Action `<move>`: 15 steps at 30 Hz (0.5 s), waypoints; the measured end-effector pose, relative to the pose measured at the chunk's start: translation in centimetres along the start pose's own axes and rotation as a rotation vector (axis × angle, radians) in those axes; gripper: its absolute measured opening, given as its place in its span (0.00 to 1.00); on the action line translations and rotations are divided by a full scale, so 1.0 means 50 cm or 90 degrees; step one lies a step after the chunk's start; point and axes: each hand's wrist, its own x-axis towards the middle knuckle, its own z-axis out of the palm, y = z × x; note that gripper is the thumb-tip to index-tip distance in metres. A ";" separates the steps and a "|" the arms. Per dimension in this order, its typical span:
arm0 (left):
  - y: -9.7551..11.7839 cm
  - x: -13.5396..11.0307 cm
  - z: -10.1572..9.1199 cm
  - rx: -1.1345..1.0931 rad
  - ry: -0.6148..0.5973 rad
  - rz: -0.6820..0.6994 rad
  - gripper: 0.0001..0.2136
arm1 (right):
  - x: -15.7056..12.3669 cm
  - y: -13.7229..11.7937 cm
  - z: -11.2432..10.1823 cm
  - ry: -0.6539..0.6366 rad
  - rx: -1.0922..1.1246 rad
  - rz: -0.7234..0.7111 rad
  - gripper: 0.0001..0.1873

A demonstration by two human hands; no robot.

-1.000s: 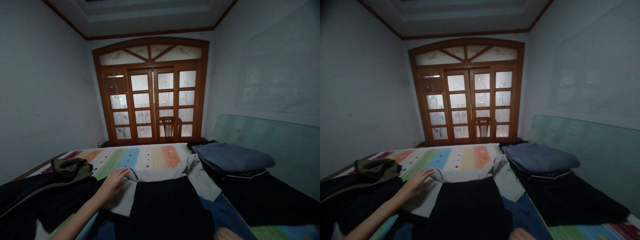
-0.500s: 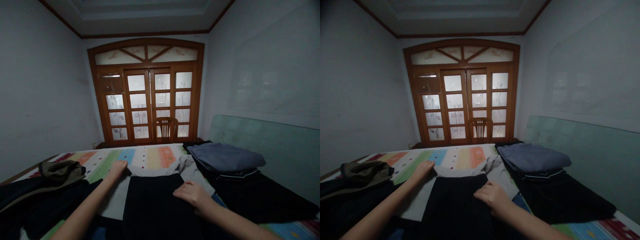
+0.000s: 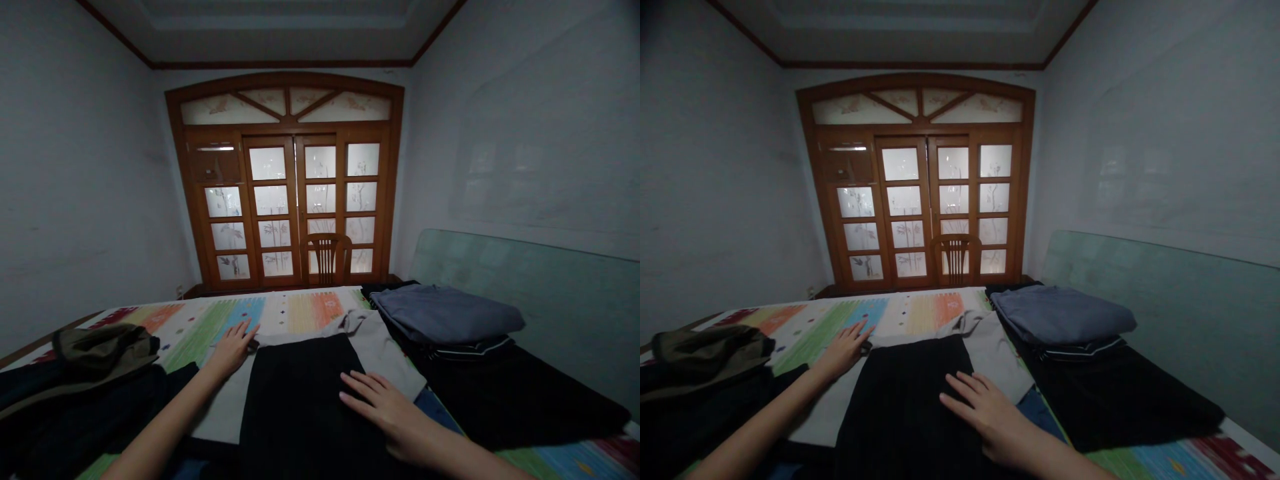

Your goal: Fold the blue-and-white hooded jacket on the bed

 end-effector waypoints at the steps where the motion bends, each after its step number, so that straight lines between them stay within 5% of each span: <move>1: 0.000 -0.006 -0.001 -0.014 0.009 0.043 0.24 | -0.005 -0.012 -0.015 -0.005 -0.007 -0.052 0.43; 6: 0.006 -0.016 0.007 -0.097 -0.066 0.109 0.20 | 0.009 -0.066 -0.021 0.056 -0.096 -0.253 0.28; 12: 0.020 0.020 -0.001 -0.249 -0.115 0.045 0.18 | 0.067 -0.109 0.047 0.226 -0.017 -0.195 0.18; 15: 0.027 0.031 -0.037 -0.286 -0.112 0.025 0.17 | 0.076 -0.123 0.079 0.229 0.021 -0.216 0.18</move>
